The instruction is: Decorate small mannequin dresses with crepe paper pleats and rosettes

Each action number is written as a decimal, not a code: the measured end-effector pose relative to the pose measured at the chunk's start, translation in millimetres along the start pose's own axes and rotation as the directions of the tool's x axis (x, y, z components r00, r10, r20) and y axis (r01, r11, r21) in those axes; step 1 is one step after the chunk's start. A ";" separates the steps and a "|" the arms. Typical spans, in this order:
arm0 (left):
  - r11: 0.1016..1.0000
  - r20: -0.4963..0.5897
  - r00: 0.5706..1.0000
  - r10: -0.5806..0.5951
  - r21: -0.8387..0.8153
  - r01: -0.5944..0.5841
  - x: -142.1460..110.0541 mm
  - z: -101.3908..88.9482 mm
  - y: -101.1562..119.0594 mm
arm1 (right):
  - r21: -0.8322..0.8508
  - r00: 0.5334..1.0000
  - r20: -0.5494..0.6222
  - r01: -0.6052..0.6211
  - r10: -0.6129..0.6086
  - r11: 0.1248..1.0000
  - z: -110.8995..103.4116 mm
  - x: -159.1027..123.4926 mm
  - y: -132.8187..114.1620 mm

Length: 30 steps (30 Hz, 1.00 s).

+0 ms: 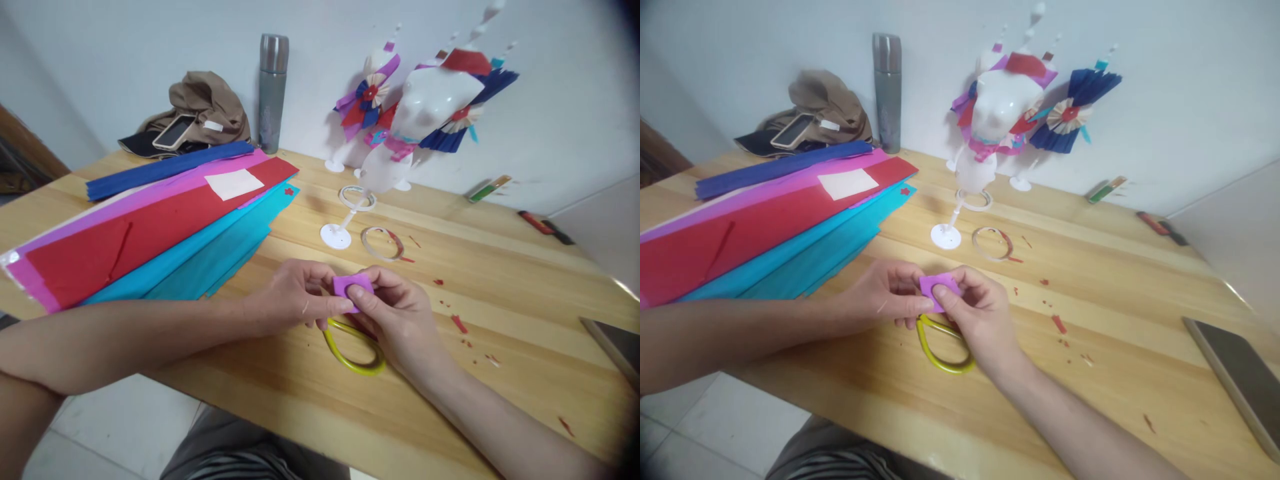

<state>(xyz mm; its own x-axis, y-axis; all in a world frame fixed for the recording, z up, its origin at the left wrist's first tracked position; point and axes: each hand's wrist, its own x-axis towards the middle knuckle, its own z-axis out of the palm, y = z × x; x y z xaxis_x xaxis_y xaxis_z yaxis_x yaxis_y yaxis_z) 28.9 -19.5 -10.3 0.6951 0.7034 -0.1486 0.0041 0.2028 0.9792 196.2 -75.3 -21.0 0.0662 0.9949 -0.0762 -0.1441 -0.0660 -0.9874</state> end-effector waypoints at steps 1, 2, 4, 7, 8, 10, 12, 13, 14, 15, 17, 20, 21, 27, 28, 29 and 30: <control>1.000 -0.004 1.000 0.002 -0.003 -0.002 0.2 0.2 -0.2 | 0.002 1.000 0.008 -0.008 0.008 1.000 -0.1 0.1 -0.2; 1.000 -0.015 1.000 0.002 0.002 -0.002 0.4 0.4 -0.5 | 0.000 1.000 0.022 -0.017 0.017 1.000 -0.3 0.2 -0.2; 0.999 -0.033 0.999 -0.005 0.033 0.006 0.6 0.5 -0.7 | -0.012 0.999 0.047 -0.025 0.026 1.000 -0.8 0.4 0.0; 0.998 -0.023 1.000 -0.016 0.064 0.017 -0.2 -0.2 0.5 | -0.035 0.999 0.033 0.002 -0.001 0.999 -1.8 0.7 1.2; 0.998 -0.014 1.000 -0.019 0.066 0.020 -0.6 -0.7 1.1 | -0.038 1.000 0.024 0.008 -0.007 0.999 -2.0 0.8 1.7; 0.998 -0.001 1.000 -0.022 0.057 0.022 -1.2 -1.6 1.7 | -0.042 1.000 0.011 0.009 -0.008 0.999 -2.1 1.3 2.1; 0.999 0.010 1.000 -0.030 0.041 0.029 -1.1 -2.3 1.3 | -0.049 1.000 0.004 0.010 -0.010 0.999 -2.0 1.8 1.9; 0.999 0.015 0.999 -0.033 0.032 0.033 -0.9 -2.5 0.8 | -0.055 1.000 0.000 0.014 -0.014 0.998 -1.8 2.0 1.7; 0.999 0.017 0.999 -0.034 0.027 0.034 -0.5 -2.6 0.4 | -0.062 1.000 -0.006 0.019 -0.019 0.998 -1.7 2.1 1.5; 0.999 0.016 0.999 -0.033 0.029 0.033 -0.2 -2.6 0.0 | -0.069 1.000 -0.010 0.020 -0.021 0.997 -1.6 2.1 1.5; 0.998 0.004 1.000 -0.025 0.049 0.025 0.2 -2.5 -0.2 | -0.085 1.000 -0.017 0.017 -0.018 0.996 -1.4 1.6 2.0; 0.997 -0.005 1.000 -0.020 0.072 0.020 0.3 -2.3 0.5 | -0.109 0.999 -0.023 0.021 -0.023 0.994 -1.5 0.3 4.0; 0.997 -0.005 1.000 -0.024 0.069 0.024 0.3 -2.2 0.7 | -0.114 0.999 -0.023 0.025 -0.028 0.993 -1.9 0.1 4.5; 0.999 -0.094 0.995 -0.022 0.040 0.026 3.7 -5.5 1.2 | -0.302 0.992 0.043 0.124 -0.116 0.945 -12.4 4.6 -6.9; 0.999 -0.119 0.993 -0.019 0.038 0.023 4.6 -7.0 1.7 | -0.424 0.984 0.106 0.176 -0.144 0.888 -14.7 5.6 -11.1; 0.999 -0.138 0.990 -0.015 0.039 0.021 5.5 -8.5 2.4 | -0.556 0.969 0.190 0.238 -0.157 0.797 -16.8 6.3 -15.4; 0.999 -0.151 0.988 -0.010 0.042 0.017 6.2 -10.0 3.3 | -0.668 0.948 0.279 0.307 -0.155 0.678 -18.5 6.5 -19.3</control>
<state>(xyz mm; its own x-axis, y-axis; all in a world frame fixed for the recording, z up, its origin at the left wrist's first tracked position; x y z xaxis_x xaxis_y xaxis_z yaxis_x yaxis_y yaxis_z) 26.1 -7.6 -9.4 0.5782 0.7963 -0.1777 0.0456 0.1859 0.9815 217.6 -69.0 -5.0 -0.1904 0.9744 0.1194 0.5825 0.2101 -0.7852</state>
